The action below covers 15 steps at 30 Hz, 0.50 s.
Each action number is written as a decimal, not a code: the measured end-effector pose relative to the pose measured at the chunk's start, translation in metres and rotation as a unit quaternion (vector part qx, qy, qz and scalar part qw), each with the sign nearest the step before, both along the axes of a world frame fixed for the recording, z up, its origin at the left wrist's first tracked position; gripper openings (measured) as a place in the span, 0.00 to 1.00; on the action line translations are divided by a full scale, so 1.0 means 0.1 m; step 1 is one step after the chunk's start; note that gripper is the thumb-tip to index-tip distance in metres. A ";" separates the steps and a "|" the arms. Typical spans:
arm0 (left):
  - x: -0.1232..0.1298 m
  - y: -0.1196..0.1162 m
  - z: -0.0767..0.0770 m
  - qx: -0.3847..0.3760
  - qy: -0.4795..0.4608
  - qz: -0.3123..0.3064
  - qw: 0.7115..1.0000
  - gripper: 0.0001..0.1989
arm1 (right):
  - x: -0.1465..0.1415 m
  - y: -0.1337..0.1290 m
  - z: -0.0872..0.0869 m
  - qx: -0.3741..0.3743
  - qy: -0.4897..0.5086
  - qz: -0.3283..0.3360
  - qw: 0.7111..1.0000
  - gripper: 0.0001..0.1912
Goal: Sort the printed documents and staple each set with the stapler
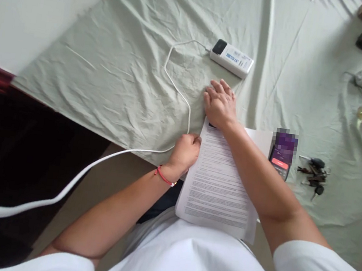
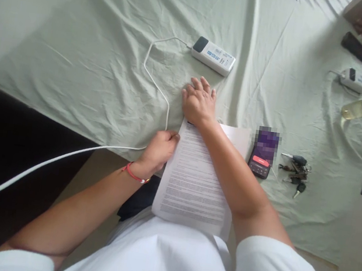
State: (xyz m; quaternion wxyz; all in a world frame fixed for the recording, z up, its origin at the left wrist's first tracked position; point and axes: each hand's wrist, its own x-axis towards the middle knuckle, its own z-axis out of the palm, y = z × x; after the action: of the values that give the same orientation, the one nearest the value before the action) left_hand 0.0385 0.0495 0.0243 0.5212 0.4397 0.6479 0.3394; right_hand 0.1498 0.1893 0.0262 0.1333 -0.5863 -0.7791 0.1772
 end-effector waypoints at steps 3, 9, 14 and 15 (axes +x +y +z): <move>0.01 0.00 0.01 -0.017 -0.028 0.015 0.999 0.14 | 0.00 -0.02 -0.01 0.002 -0.005 0.002 1.000 0.21; 0.01 -0.07 0.07 -0.071 -0.098 0.001 0.993 0.13 | -0.02 -0.05 0.04 -0.011 -0.006 -0.008 1.000 0.21; 0.03 -0.14 0.15 -0.068 -0.069 -0.024 0.995 0.12 | -0.04 -0.05 0.07 -0.011 0.009 -0.038 0.999 0.21; 0.03 -0.15 0.16 -0.062 -0.061 -0.028 0.996 0.11 | -0.03 -0.04 0.08 -0.008 0.013 -0.050 0.999 0.22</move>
State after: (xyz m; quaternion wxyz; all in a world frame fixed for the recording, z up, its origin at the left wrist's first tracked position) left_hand 0.0416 0.0341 0.0400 0.5951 0.4031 0.6220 0.3104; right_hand 0.1471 0.1849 0.0341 0.1474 -0.6234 -0.7456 0.1838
